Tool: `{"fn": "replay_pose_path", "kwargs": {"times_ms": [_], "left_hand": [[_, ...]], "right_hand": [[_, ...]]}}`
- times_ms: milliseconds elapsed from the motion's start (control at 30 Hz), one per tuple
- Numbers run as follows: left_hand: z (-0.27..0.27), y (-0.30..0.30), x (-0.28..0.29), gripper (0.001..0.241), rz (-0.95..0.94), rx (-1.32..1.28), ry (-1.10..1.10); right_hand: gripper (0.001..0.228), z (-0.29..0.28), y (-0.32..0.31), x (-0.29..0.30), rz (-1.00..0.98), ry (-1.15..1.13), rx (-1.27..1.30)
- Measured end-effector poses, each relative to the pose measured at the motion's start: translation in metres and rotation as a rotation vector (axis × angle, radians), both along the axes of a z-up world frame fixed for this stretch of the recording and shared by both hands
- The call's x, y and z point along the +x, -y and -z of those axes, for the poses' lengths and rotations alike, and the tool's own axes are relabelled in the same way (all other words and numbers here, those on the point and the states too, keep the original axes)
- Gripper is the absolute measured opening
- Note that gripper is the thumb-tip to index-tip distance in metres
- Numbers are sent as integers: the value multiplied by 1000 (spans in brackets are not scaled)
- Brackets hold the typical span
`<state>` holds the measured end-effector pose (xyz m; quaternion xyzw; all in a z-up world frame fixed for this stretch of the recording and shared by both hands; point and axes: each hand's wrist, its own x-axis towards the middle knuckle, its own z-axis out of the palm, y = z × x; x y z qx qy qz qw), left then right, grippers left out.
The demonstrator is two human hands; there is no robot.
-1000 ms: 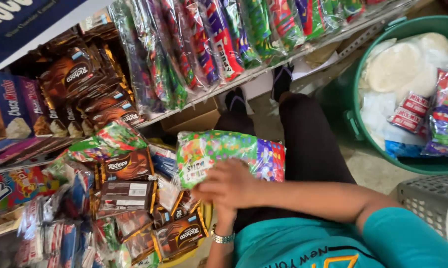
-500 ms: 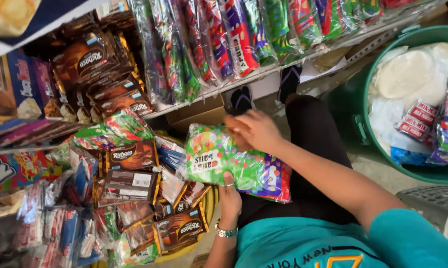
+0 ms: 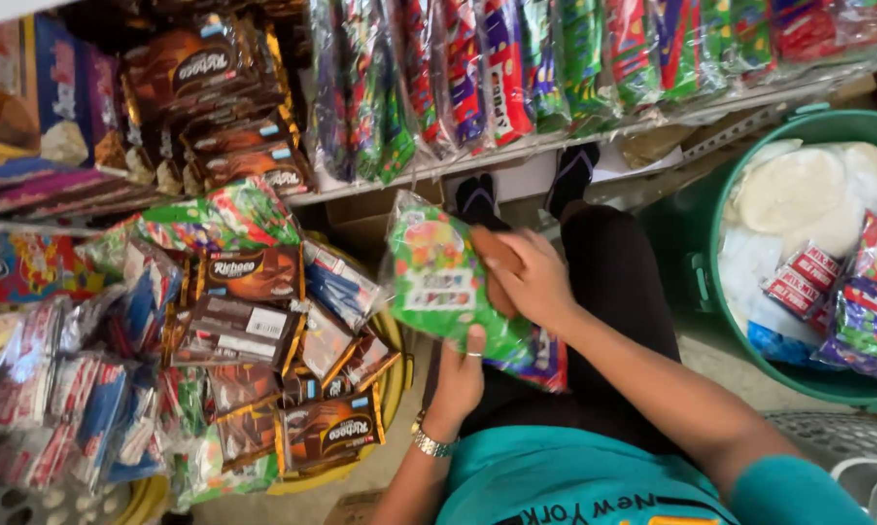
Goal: Wiping down individual packets of candy and snacks with a brown cloth in a stockroom.
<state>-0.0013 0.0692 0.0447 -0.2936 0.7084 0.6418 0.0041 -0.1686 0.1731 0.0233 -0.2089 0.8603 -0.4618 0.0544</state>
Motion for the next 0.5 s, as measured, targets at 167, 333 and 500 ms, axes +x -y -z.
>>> {"fn": "replay_pose_path", "kwargs": {"times_ms": [167, 333, 500], "left_hand": [[-8, 2, -8, 60, -141, 123, -329], [21, 8, -6, 91, -693, 945, -419], [98, 24, 24, 79, -789, 1118, -310]], "right_hand": [[34, -46, 65, 3, -191, -232, -215], [29, -68, 82, 68, -409, -618, -107], [33, -24, 39, 63, -519, -850, -143]]}}
